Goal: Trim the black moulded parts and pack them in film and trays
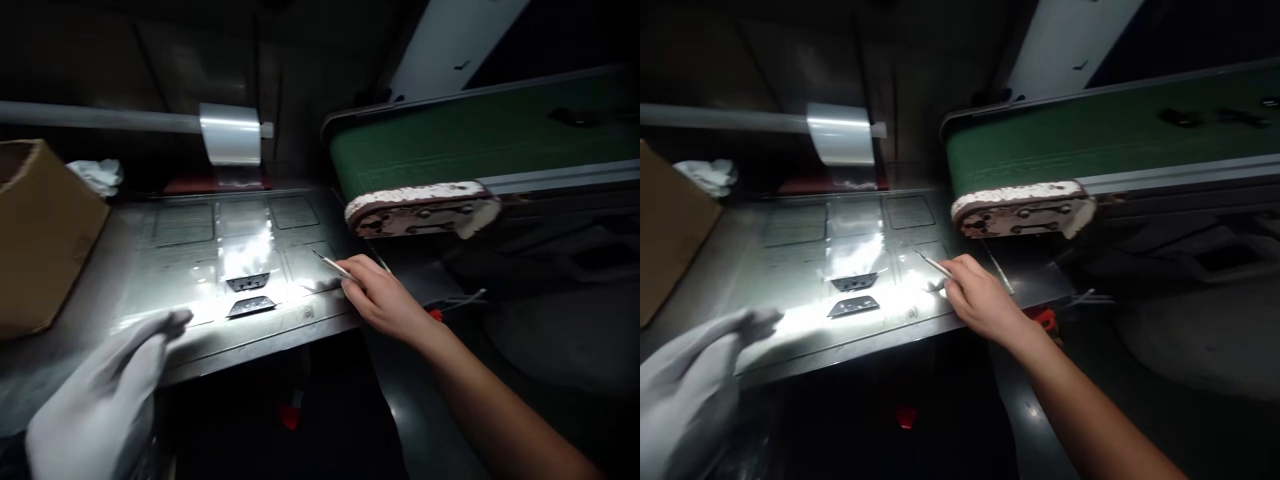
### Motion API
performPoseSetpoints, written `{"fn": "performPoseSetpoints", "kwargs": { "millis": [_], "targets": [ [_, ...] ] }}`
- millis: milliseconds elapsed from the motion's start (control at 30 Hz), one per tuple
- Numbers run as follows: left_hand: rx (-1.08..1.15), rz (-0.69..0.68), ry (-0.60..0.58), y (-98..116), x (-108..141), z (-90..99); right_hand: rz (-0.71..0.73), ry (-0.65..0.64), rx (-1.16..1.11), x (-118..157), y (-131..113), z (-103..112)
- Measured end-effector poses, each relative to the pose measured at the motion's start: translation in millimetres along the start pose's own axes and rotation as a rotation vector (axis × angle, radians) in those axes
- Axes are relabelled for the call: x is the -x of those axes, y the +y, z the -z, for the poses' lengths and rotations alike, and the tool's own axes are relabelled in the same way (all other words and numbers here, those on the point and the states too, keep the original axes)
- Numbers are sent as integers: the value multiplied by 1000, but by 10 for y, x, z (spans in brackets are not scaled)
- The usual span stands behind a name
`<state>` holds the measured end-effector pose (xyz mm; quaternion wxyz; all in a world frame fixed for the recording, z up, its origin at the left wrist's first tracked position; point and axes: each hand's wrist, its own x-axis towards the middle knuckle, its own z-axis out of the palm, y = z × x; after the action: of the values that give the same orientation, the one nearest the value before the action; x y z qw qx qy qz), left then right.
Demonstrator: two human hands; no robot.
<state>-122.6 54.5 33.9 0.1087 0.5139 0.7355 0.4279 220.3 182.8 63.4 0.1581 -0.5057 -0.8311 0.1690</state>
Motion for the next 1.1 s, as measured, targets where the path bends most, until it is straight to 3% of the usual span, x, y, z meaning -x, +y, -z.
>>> {"fn": "performPoseSetpoints", "kwargs": {
  "millis": [33, 100, 267, 400, 500, 633, 867, 1000, 1100],
  "targets": [
    [-80, 1, -23, 90, -118, 35, 71, -29, -37, -58, -67, -13],
    [-134, -148, -142, 197, -344, 28, 221, -78, -53, -215, -235, -53],
    [-226, -441, -385, 206, -688, -194, 456, -197, 192, -615, -723, -160],
    [-276, -476, -475, 223, -749, -292, 493, -281, 338, -796, -943, -241],
    [-308, -461, -485, 249, -761, -303, 502, -306, 372, -853, -960, -275],
    [-320, -450, -494, 247, -764, -296, 486, -305, 424, -785, -708, -155],
    [-315, -480, -459, 212, -707, -289, 281, -181, 366, -234, 341, 338],
    [-325, -517, -374, 425, -582, -281, 187, -2, 246, -28, 579, 173],
    [-429, -629, -527, 652, -476, -336, 161, 141, 197, -44, 511, -118]
  ]
}}
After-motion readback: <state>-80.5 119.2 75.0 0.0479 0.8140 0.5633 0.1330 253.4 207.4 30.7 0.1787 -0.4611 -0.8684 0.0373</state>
